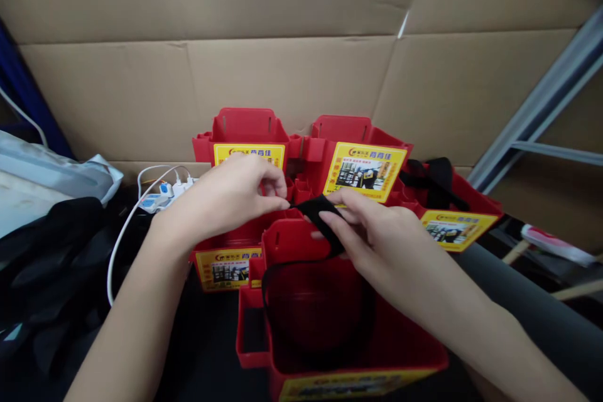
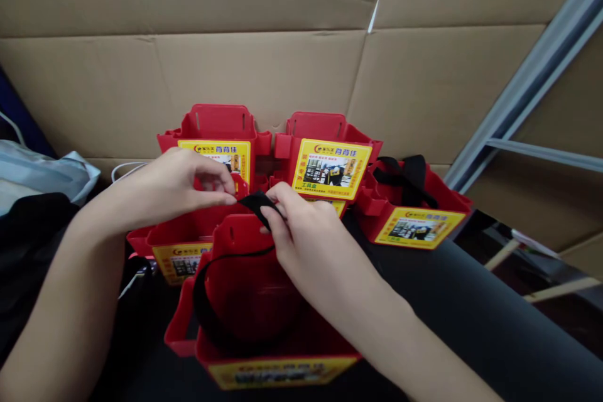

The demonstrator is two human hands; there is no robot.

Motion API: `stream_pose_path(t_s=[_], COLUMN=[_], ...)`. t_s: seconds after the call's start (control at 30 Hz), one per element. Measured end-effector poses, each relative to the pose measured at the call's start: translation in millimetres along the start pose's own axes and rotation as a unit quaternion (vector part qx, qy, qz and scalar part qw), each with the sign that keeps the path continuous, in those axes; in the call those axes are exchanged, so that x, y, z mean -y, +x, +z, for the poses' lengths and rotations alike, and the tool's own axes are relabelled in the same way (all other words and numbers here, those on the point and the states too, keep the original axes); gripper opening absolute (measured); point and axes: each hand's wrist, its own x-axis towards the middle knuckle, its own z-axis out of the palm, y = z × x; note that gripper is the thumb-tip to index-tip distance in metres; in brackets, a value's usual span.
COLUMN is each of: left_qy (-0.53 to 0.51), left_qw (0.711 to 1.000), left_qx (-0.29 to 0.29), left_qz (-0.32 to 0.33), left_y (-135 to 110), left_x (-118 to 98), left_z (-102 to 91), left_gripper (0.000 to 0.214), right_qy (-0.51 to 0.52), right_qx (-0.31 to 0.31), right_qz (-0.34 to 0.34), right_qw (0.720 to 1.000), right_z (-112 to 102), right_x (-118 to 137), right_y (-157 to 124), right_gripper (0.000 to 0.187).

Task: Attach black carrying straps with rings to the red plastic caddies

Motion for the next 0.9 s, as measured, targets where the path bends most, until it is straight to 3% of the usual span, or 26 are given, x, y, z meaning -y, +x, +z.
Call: stream_pose_path(t_s=[0.13,0.27,0.43,0.6,0.77,0.9], left_qy=[0.011,-0.052,-0.099,-0.169,-0.229,-0.225], left_qw=[0.991,0.966,0.959,0.945,0.926,0.932], left_qx=[0.132,0.252,0.262,0.278,0.299,0.283], left_qz=[-0.036,-0.035,-0.036,-0.021,0.001,0.038], left_y=[0,1,2,5,12,17], left_x=[13,14,16,28,44,46], left_z=[-0.1,2.7,3.9,7.1,13.8,18.5], left_gripper=[0.019,0.028,0.026,0.028,0.025,0.019], right_qy=[-0.067,-0.145,-0.210,-0.181,-0.166,-0.134], right_qx=[0.037,0.115,0.175,0.207,0.196,0.194], right_qz=[-0.026,0.010,0.005,0.005,0.001,-0.002], right_qw=[0.997,0.983,0.962,0.961,0.966,0.972], right_z=[-5,5,22,26,36,39], right_x=[9,22,33,39,38,39], right_y=[-14,-12,7,16,15,12], right_gripper=[0.014,0.019,0.018,0.024,0.021,0.022])
